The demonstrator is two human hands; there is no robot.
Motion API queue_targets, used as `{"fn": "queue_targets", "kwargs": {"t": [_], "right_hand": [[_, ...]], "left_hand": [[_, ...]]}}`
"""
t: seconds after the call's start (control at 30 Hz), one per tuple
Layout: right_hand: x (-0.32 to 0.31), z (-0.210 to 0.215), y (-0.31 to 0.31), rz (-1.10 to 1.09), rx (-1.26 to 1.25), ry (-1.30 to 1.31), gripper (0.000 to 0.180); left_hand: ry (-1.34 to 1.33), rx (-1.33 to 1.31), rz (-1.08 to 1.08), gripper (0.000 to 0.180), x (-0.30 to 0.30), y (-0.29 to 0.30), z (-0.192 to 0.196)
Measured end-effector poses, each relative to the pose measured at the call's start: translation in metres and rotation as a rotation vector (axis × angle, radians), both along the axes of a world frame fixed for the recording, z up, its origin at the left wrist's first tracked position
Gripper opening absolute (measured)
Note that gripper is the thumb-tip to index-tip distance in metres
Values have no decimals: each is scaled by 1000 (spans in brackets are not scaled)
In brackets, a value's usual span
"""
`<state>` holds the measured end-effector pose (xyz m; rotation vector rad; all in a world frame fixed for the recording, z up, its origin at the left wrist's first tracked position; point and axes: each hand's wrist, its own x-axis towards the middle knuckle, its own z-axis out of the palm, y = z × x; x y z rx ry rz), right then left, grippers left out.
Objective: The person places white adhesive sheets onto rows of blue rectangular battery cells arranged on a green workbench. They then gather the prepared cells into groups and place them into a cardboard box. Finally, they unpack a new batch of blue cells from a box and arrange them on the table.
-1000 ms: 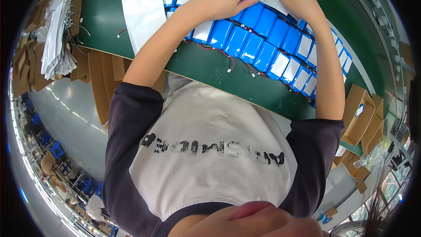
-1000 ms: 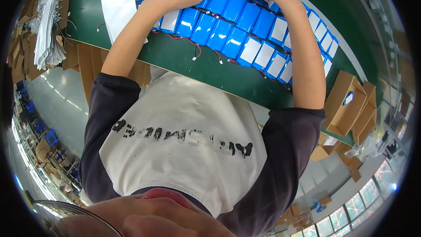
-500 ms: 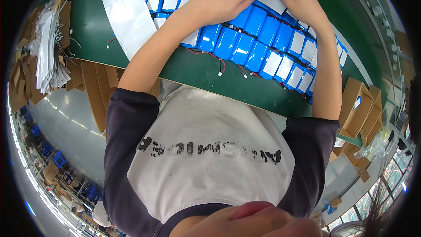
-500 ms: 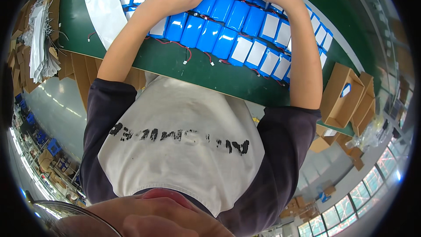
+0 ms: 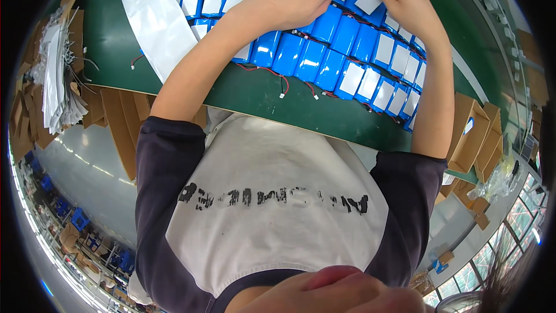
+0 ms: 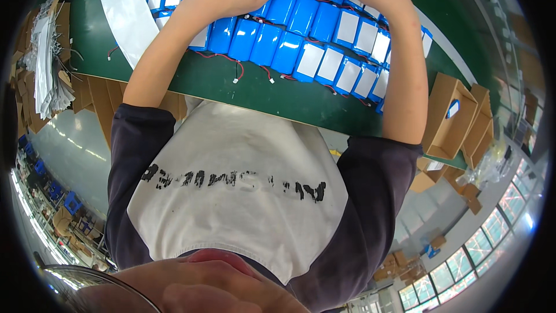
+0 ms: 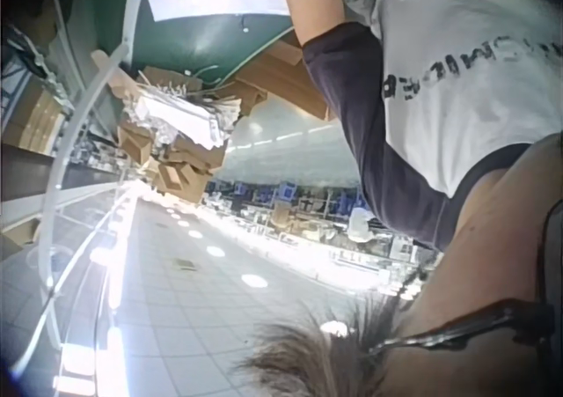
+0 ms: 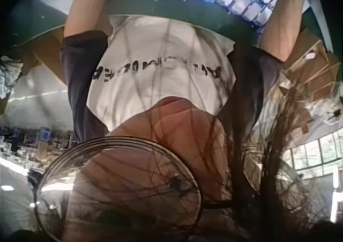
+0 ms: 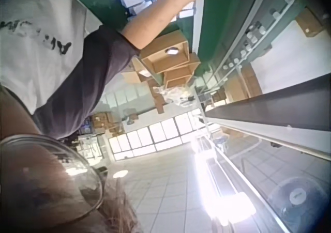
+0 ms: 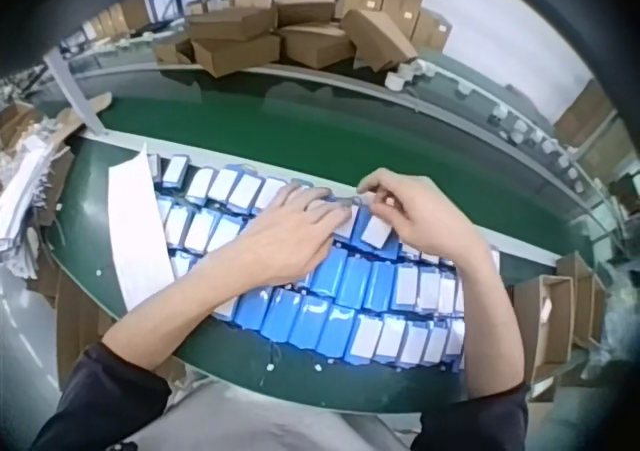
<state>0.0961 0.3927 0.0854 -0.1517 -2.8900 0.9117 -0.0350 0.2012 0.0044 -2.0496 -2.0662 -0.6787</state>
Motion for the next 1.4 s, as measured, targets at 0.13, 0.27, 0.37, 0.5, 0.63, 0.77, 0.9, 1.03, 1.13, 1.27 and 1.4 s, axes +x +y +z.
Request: {"fn": "queue_targets", "kwargs": {"t": [0.13, 0.27, 0.37, 0.5, 0.63, 0.77, 0.9, 1.03, 1.13, 1.27, 1.4], "right_hand": [[-5, -14, -1, 24, 14, 41, 25], [-2, -24, 0, 42, 128, 113, 29], [3, -13, 6, 10, 299, 362, 31], [18, 11, 22, -142, -174, 202, 33], [29, 16, 6, -57, -701, 169, 29], [43, -18, 14, -279, -796, 153, 23], [57, -63, 37, -147, -927, 256, 25], [61, -68, 25, -277, -697, 355, 25], [63, -68, 28, -371, -538, 394, 24], [62, -71, 29, -454, -423, 285, 23], [60, -79, 35, -418, -199, 264, 23]], "left_hand": [[-32, 62, -38, 40, 4, 1, -6], [54, 52, -42, 39, 4, -1, -8], [22, 9, -45, 37, 6, 2, 1], [13, -16, -71, 34, 13, 14, -4], [-5, -49, -34, 32, 18, 22, 5], [-336, 208, -106, 26, 20, 21, 9], [-658, 199, -48, 19, 18, 27, 16], [-828, 243, -77, 17, 16, 23, 15], [-843, 234, -112, 15, 12, 17, 11], [-684, 216, -171, 13, 11, 13, 11], [-457, 243, -263, 12, 15, 15, 6]]}}
